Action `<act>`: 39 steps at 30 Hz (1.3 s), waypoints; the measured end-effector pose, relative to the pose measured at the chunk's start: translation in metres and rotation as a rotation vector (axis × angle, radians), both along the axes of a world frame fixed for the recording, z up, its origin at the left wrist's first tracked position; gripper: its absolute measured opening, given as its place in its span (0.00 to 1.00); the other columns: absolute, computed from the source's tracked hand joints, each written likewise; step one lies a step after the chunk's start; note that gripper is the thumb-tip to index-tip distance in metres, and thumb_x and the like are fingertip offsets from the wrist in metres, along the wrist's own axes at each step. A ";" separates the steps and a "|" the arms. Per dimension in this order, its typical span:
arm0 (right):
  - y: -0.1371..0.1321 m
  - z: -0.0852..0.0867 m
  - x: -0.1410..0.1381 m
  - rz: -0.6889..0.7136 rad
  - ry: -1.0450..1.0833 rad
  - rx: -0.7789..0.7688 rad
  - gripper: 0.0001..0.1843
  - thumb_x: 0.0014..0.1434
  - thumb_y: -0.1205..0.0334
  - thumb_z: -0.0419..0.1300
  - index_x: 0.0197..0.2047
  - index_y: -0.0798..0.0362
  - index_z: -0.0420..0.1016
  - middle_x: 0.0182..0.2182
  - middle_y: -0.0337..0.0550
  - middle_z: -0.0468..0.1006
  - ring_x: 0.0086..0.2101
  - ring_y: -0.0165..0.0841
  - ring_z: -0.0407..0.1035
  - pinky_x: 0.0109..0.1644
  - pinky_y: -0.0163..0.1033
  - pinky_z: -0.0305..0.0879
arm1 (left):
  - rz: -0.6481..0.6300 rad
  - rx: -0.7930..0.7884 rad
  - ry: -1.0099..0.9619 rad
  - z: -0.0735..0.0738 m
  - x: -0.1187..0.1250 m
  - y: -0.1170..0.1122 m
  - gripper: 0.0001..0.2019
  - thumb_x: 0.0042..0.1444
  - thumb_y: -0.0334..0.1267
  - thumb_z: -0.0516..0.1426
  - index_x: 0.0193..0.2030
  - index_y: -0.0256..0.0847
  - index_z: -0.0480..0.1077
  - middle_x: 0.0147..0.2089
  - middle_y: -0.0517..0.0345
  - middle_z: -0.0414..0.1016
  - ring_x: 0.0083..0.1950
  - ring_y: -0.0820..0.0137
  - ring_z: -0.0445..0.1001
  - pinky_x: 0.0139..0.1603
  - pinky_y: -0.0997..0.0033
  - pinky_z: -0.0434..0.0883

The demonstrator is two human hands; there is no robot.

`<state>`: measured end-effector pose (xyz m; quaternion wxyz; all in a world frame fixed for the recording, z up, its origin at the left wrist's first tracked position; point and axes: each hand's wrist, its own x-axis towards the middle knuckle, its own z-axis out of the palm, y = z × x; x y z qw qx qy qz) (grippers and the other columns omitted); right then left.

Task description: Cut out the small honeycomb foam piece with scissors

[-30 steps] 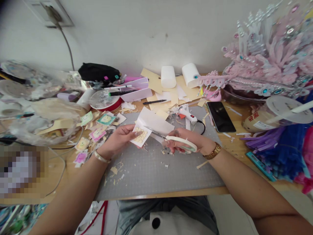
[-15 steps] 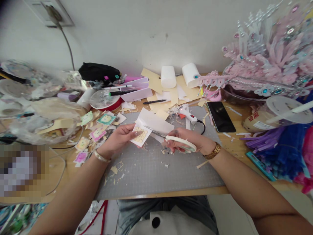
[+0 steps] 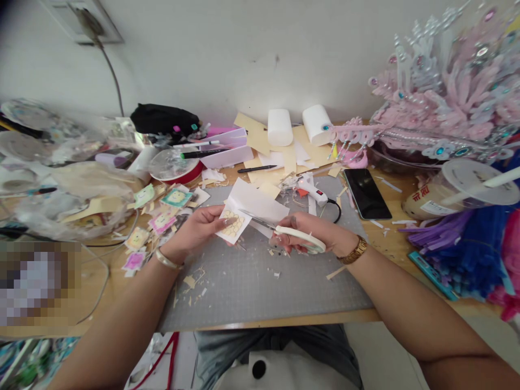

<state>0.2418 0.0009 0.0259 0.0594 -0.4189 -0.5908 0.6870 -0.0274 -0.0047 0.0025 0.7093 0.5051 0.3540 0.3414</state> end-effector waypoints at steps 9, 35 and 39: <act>-0.001 -0.003 -0.002 -0.058 -0.005 -0.039 0.24 0.45 0.44 0.69 0.34 0.56 0.74 0.22 0.39 0.73 0.19 0.24 0.63 0.17 0.28 0.53 | -0.006 0.014 0.047 0.000 -0.002 -0.001 0.20 0.55 0.43 0.63 0.52 0.35 0.75 0.33 0.52 0.79 0.28 0.69 0.77 0.28 0.73 0.74; 0.002 -0.008 0.002 0.028 0.135 -0.047 0.30 0.44 0.42 0.71 0.40 0.57 0.71 0.33 0.47 0.80 0.21 0.21 0.59 0.20 0.28 0.52 | 0.001 0.037 0.056 0.001 -0.001 -0.003 0.25 0.55 0.45 0.63 0.57 0.36 0.72 0.38 0.49 0.80 0.29 0.68 0.78 0.30 0.70 0.76; 0.002 -0.012 0.003 0.027 0.174 -0.056 0.28 0.47 0.44 0.69 0.42 0.56 0.71 0.33 0.46 0.79 0.21 0.22 0.60 0.20 0.28 0.51 | -0.007 0.090 0.077 0.003 -0.001 -0.005 0.23 0.56 0.44 0.62 0.58 0.38 0.71 0.41 0.50 0.80 0.31 0.69 0.78 0.35 0.68 0.77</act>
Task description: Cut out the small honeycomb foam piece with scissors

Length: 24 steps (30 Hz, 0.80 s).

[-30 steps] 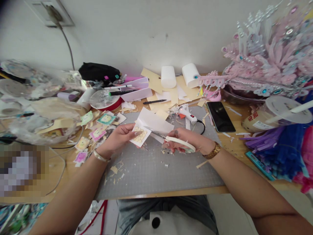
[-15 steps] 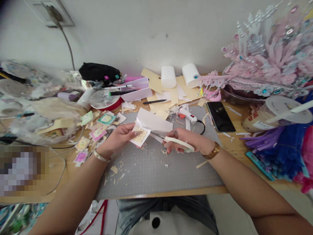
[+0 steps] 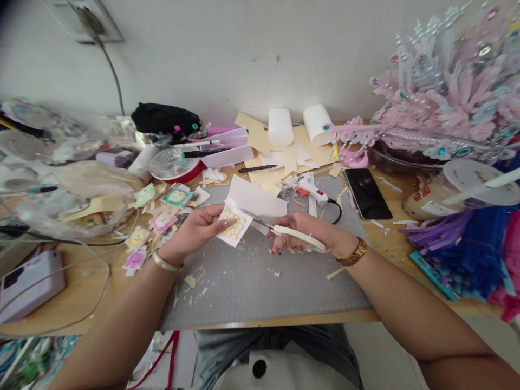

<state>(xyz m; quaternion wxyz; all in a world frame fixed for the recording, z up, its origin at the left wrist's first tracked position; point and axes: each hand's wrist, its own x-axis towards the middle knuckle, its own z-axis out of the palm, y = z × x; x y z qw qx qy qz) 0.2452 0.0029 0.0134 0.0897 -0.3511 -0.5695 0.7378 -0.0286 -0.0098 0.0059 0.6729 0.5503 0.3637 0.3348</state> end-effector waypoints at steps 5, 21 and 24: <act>-0.001 0.005 -0.001 0.021 0.009 0.080 0.31 0.46 0.41 0.70 0.42 0.57 0.71 0.31 0.46 0.79 0.21 0.22 0.59 0.20 0.29 0.51 | -0.016 0.063 -0.002 0.004 0.000 -0.002 0.24 0.55 0.44 0.63 0.57 0.38 0.73 0.43 0.49 0.80 0.34 0.70 0.77 0.36 0.73 0.75; -0.005 0.010 -0.005 0.006 0.036 0.064 0.32 0.42 0.40 0.71 0.40 0.57 0.72 0.28 0.42 0.77 0.19 0.22 0.58 0.19 0.29 0.51 | 0.003 0.082 -0.053 0.005 -0.001 -0.004 0.33 0.55 0.41 0.63 0.67 0.38 0.62 0.47 0.47 0.80 0.35 0.72 0.77 0.35 0.77 0.73; -0.007 0.014 -0.008 0.015 0.035 0.071 0.34 0.41 0.38 0.70 0.40 0.58 0.72 0.28 0.42 0.77 0.20 0.21 0.58 0.20 0.29 0.51 | -0.028 0.060 -0.046 0.006 0.000 -0.005 0.31 0.55 0.40 0.63 0.65 0.38 0.64 0.46 0.47 0.80 0.34 0.72 0.77 0.35 0.77 0.73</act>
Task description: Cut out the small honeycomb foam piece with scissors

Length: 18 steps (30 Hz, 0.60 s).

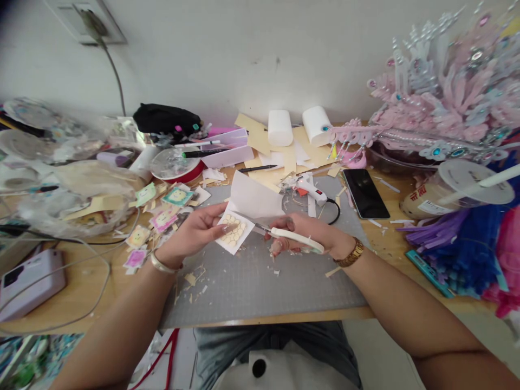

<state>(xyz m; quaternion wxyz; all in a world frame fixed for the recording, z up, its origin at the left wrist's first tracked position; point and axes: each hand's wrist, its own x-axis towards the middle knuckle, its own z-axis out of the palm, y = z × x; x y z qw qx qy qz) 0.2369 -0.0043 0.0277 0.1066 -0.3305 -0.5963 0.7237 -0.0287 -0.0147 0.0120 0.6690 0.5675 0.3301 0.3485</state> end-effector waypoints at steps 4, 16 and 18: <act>-0.002 0.000 0.000 0.024 -0.007 0.059 0.34 0.44 0.37 0.69 0.42 0.58 0.72 0.29 0.42 0.77 0.20 0.21 0.57 0.20 0.30 0.52 | -0.074 -0.043 -0.020 0.003 0.003 -0.002 0.28 0.55 0.40 0.63 0.62 0.36 0.67 0.45 0.47 0.80 0.35 0.70 0.77 0.36 0.75 0.74; -0.001 -0.009 0.001 0.034 0.014 0.066 0.32 0.47 0.39 0.68 0.44 0.58 0.72 0.29 0.41 0.77 0.20 0.21 0.56 0.20 0.30 0.53 | -0.075 -0.055 -0.015 0.000 0.003 -0.001 0.26 0.56 0.38 0.63 0.61 0.36 0.69 0.47 0.46 0.79 0.37 0.71 0.77 0.36 0.76 0.73; -0.002 -0.007 0.000 0.022 0.007 0.048 0.32 0.45 0.40 0.69 0.43 0.58 0.72 0.28 0.40 0.76 0.20 0.21 0.56 0.20 0.29 0.52 | -0.069 -0.051 -0.004 0.001 0.003 -0.001 0.26 0.55 0.39 0.63 0.61 0.36 0.69 0.46 0.47 0.80 0.36 0.71 0.77 0.35 0.77 0.73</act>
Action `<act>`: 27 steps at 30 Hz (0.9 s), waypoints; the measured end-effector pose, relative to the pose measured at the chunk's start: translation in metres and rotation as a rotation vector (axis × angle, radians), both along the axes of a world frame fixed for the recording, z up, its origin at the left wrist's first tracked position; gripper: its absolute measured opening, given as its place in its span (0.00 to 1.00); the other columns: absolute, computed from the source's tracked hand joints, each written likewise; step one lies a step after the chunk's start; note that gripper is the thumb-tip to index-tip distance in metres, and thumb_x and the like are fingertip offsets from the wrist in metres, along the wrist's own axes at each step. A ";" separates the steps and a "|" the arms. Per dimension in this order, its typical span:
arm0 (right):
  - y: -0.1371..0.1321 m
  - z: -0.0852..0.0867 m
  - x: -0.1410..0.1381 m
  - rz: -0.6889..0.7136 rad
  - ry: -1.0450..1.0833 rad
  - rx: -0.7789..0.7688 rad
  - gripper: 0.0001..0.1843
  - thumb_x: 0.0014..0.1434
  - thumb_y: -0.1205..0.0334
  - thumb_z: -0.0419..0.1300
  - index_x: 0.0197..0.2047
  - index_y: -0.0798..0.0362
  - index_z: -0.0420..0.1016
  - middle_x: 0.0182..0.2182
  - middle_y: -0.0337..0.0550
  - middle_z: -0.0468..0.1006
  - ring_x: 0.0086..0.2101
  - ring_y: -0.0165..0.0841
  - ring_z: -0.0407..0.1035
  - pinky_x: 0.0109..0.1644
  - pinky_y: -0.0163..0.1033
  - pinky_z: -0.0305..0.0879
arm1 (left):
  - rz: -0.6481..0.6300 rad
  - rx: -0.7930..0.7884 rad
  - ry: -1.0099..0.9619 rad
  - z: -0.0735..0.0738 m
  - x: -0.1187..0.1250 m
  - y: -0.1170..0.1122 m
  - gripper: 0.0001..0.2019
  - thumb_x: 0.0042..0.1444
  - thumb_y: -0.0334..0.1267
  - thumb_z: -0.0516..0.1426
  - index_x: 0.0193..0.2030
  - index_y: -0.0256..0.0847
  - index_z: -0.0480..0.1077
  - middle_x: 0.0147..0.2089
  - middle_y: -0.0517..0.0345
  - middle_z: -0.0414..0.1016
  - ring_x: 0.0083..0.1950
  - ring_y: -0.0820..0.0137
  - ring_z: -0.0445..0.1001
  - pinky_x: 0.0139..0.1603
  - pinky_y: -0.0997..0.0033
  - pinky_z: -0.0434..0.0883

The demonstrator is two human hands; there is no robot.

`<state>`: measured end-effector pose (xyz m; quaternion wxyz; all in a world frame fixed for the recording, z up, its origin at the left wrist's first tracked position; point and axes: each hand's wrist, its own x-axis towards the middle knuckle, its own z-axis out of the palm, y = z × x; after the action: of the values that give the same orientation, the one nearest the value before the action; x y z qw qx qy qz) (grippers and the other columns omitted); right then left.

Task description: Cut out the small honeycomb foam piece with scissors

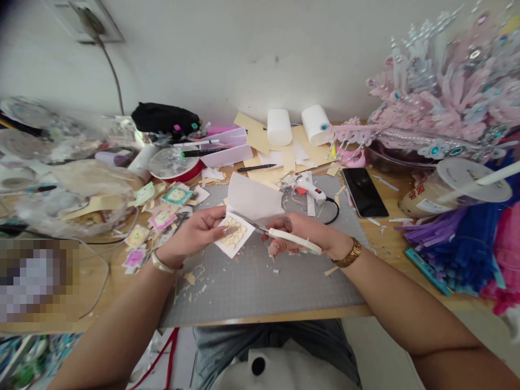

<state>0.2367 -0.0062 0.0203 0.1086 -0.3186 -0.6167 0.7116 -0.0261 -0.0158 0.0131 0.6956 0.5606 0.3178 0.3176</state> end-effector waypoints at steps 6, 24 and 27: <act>-0.001 0.003 -0.003 -0.031 -0.020 -0.054 0.27 0.46 0.47 0.70 0.41 0.57 0.72 0.26 0.39 0.75 0.20 0.21 0.57 0.20 0.29 0.51 | 0.008 -0.005 0.014 0.002 0.001 0.000 0.26 0.55 0.39 0.63 0.60 0.36 0.69 0.44 0.48 0.80 0.35 0.72 0.77 0.34 0.77 0.72; -0.001 0.000 -0.005 -0.081 -0.037 -0.123 0.23 0.44 0.52 0.71 0.40 0.57 0.73 0.25 0.37 0.76 0.17 0.19 0.54 0.19 0.29 0.49 | 0.016 0.018 0.019 0.003 0.001 -0.001 0.26 0.55 0.39 0.63 0.60 0.35 0.69 0.44 0.47 0.80 0.36 0.70 0.77 0.34 0.77 0.73; -0.001 -0.001 -0.006 -0.084 -0.044 -0.119 0.22 0.44 0.53 0.71 0.39 0.56 0.73 0.25 0.37 0.77 0.17 0.20 0.56 0.19 0.29 0.50 | 0.004 0.022 0.001 0.002 0.000 -0.001 0.25 0.55 0.39 0.63 0.60 0.36 0.69 0.45 0.47 0.80 0.37 0.71 0.77 0.36 0.77 0.73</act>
<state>0.2308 -0.0068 0.0196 0.1057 -0.3655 -0.5617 0.7346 -0.0257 -0.0163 0.0149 0.6886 0.5676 0.3160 0.3222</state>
